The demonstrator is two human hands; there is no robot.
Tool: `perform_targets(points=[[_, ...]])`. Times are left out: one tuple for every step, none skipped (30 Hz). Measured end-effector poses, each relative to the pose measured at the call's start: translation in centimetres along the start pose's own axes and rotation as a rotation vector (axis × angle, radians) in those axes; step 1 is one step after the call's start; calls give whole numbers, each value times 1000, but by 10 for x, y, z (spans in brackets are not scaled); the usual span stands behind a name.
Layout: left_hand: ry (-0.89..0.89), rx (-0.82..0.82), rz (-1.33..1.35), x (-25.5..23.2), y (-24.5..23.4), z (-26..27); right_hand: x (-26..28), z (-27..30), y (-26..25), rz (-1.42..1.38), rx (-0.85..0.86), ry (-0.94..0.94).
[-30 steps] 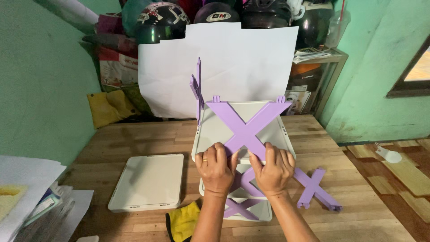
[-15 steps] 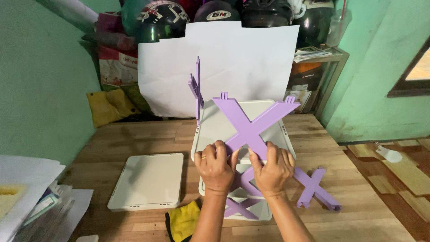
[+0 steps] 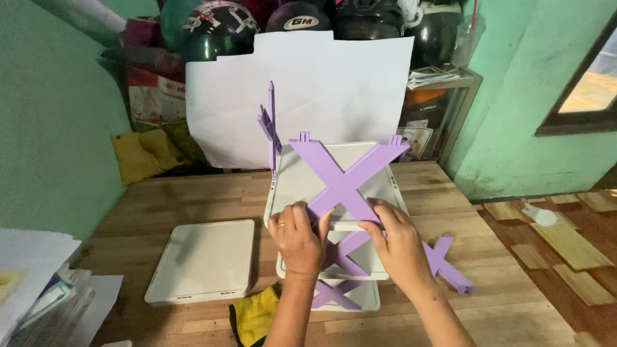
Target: The person assembles a multi-tier plastic shelving unit by inserting purple X-shaped supports between white trays. They repeatedly attach and detach supports and trays, then wipe a tray with a yellow cloth before continuing assembly.
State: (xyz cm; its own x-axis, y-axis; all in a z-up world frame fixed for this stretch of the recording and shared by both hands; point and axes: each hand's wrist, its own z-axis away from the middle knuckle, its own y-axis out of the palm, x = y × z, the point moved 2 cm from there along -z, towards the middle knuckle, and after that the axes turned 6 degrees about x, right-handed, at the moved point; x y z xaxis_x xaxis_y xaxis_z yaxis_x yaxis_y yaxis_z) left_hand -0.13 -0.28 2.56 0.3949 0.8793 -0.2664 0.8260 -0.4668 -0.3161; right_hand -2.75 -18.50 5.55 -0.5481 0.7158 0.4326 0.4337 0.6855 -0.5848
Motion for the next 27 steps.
perform_targets(points=[[-2, -2, -1, -1, 0, -1, -4, -2, 2, 8, 10, 13], [-4, -4, -1, -1, 0, -1, -6, -1, 4, 27, -15, -8], [-6, -8, -5, -2, 0, -2, -9, 0, 6, 44, -40, -31], [-8, -16, -9, -3, 0, -2, -11, 1, 8, 60, -65, -55], [-10, -23, -14, -3, 1, -2, -13, 1, 12, 68, -95, -38], [-12, -30, -20, -4, 1, -2, -15, 2, 17, 75, -126, -20], [-17, -29, -25, -4, 2, -2, -16, 3, 20, 82, -157, 2], [-23, -29, -30, -4, 3, -2, -17, 5, 24, 79, -175, 9], [-28, -26, -32, -4, 4, -1, -18, 7, 26, 79, -193, 19], [-26, -28, -45, -4, 5, -1, -19, 7, 27, 79, -210, 30], [-24, -27, -57, -3, 6, -1, -20, 8, 29, 80, -223, 41], [-21, -27, -69, -3, 6, -1, -21, 9, 30, 81, -236, 53], [-20, -29, -69, -2, 7, -1, -20, 10, 31, 82, -248, 64], [-19, -30, -69, -1, 7, -1, -20, 10, 32, 57, -257, 76], [-19, -32, -69, -1, 7, 0, -19, 10, 33, 32, -265, 88], [-25, -29, -67, -1, 7, 1, -18, 11, 33, 7, -273, 100], [-29, -27, -64, -1, 8, 1, -16, 10, 33, 0, -276, 116], [-34, -25, -62, -1, 9, 2, -14, 10, 33, -7, -280, 132], [-31, -34, -67, -1, 9, 2, -12, 9, 33, -15, -284, 148], [-27, -42, -72, -1, 9, 2, -9, 8, 33, -62, -293, 159], [-24, -51, -78, -1, 10, 2, -7, 7, 32, -110, -300, 170], [-59, -50, -70, -2, 13, 1, -4, 5, 32, -157, -308, 181], [-96, -48, -62, -3, 17, 0, -3, 1, 36, -370, -336, 238], [-132, -46, -55, -2, 21, -1, -1, -7, 44, -583, -362, 296], [-139, -37, -56, -1, 18, 3, 3, -4, 48, -798, -386, 361], [-147, -29, -57, -1, 15, 8, 8, 3, 47, -750, -372, 342], [-147, -39, -57, 3, 19, 0, 9, -3, 47, -707, -364, 304]])
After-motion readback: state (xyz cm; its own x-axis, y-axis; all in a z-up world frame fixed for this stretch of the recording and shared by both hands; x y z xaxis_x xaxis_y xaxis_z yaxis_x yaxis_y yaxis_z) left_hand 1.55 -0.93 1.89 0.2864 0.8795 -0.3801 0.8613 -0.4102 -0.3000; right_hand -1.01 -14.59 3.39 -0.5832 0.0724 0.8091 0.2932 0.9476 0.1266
